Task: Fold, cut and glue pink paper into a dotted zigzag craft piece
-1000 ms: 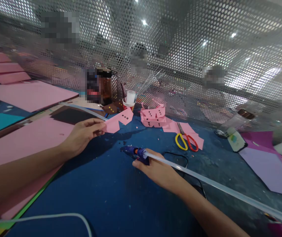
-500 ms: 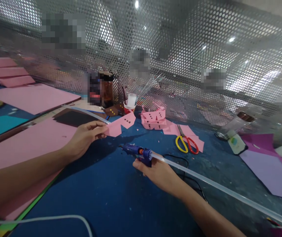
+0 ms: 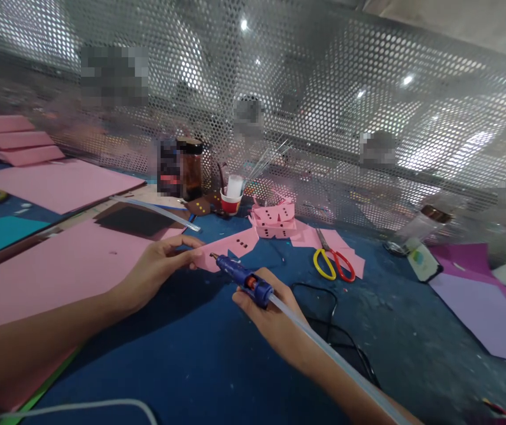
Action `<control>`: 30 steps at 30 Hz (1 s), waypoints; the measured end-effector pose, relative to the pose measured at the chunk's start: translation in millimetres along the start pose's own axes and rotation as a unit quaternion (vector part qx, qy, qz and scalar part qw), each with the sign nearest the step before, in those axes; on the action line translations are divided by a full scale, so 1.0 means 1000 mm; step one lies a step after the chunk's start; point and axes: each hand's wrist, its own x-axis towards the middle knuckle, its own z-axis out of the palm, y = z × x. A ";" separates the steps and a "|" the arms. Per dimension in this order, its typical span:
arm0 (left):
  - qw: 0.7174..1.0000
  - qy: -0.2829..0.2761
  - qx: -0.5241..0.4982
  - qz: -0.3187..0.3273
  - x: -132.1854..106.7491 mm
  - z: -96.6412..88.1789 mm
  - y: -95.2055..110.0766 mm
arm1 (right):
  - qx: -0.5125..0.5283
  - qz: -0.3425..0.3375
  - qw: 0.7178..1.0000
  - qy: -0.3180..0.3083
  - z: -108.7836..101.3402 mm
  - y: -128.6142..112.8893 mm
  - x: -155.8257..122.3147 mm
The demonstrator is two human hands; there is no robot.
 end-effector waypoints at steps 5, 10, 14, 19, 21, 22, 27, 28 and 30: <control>1.000 -0.019 0.003 0.009 -0.001 0.001 0.001 | 0.002 -0.014 1.000 0.001 0.001 0.005 0.001; 1.000 -0.027 0.005 0.011 -0.003 0.004 0.005 | -0.026 -0.034 0.999 -0.010 0.001 0.004 -0.001; 1.000 -0.028 -0.005 0.002 -0.004 0.005 0.008 | -0.051 -0.048 0.998 -0.005 0.000 0.003 0.000; 1.000 -0.029 0.000 0.006 -0.005 0.005 0.009 | -0.062 -0.055 0.997 -0.003 0.000 0.003 0.001; 1.000 -0.030 0.000 0.004 -0.005 0.005 0.008 | -0.066 -0.054 0.996 -0.005 0.000 0.003 0.001; 1.000 -0.031 0.000 0.002 -0.004 0.005 0.008 | -0.068 -0.053 0.996 -0.005 0.000 0.002 0.001; 0.999 -0.036 0.006 0.005 -0.006 0.005 0.011 | -0.074 -0.051 0.996 -0.006 -0.001 -0.001 0.001; 0.999 -0.038 0.008 0.006 -0.006 0.005 0.012 | -0.077 -0.052 0.996 -0.006 -0.001 -0.002 0.001; 0.999 -0.041 0.010 0.006 -0.007 0.005 0.014 | -0.082 -0.057 0.995 -0.006 -0.001 -0.003 0.001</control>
